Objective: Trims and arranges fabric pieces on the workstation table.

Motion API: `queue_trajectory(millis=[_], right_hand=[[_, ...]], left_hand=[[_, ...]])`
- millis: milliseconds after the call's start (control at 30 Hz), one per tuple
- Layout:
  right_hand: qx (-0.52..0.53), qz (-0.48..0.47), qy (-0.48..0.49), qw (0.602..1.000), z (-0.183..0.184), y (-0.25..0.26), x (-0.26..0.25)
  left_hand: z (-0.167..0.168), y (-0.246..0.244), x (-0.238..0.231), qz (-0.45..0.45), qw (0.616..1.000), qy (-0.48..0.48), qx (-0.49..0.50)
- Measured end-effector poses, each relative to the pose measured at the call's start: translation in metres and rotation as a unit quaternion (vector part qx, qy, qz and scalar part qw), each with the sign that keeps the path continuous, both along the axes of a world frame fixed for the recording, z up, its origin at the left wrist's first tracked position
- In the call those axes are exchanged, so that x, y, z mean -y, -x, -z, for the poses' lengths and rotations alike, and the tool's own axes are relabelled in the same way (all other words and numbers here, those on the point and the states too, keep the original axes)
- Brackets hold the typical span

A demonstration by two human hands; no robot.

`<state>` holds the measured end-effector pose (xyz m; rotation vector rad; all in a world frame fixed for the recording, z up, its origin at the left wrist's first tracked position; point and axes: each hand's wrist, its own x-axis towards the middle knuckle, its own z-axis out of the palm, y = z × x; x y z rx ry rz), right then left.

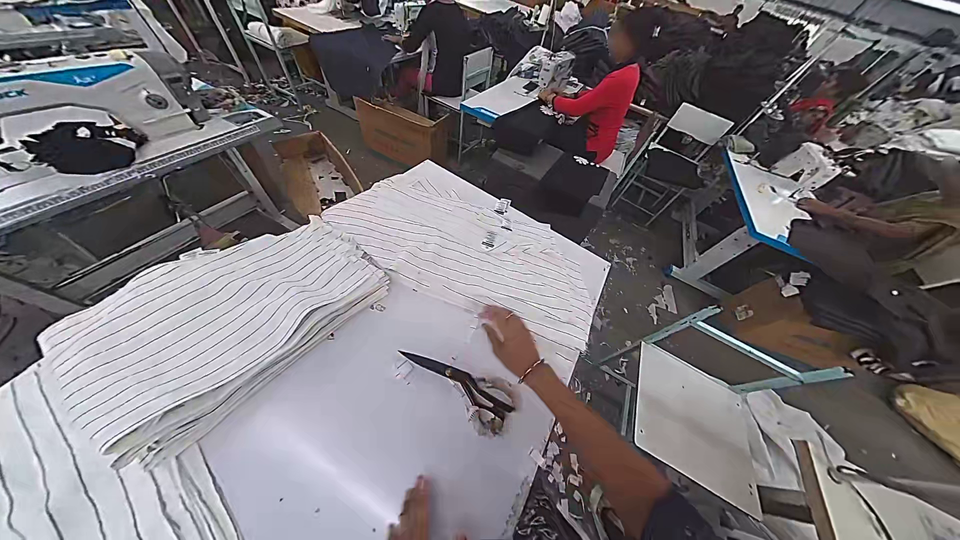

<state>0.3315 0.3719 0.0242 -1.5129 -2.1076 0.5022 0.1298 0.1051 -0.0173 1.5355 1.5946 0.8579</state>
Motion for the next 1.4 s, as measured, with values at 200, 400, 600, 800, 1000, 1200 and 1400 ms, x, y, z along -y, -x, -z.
queue_trajectory(millis=[200, 400, 600, 800, 1000, 1200, 1400], right_hand=[[0.091, 0.165, 0.115, 0.975, -0.011, -0.112, -0.012], [0.127, 0.181, 0.083, 0.972, -0.054, -0.122, -0.013], [0.000, 0.042, -0.072, 0.997, -0.083, -0.082, 0.090], [-0.104, -0.219, 0.035, 0.969, -0.027, -0.012, 0.229], [-0.034, -0.177, 0.131, 0.975, -0.017, -0.022, 0.227], [0.017, 0.006, 0.138, 0.990, -0.008, 0.000, 0.101], [-0.181, 0.144, 0.186, 0.955, -0.007, -0.007, 0.047]], left_hand=[[-0.029, -0.057, 0.012, 0.077, 0.946, 0.085, 0.304], [-0.028, -0.037, 0.046, -0.028, 0.982, 0.004, 0.187], [-0.032, -0.040, 0.054, -0.097, 0.978, -0.005, 0.185], [-0.048, -0.049, -0.037, -0.170, 0.893, 0.146, 0.391], [-0.018, 0.001, -0.063, -0.280, 0.916, 0.129, 0.258], [-0.024, 0.017, -0.074, -0.347, 0.830, 0.209, 0.383], [-0.021, 0.022, -0.069, -0.364, 0.825, 0.198, 0.385]])
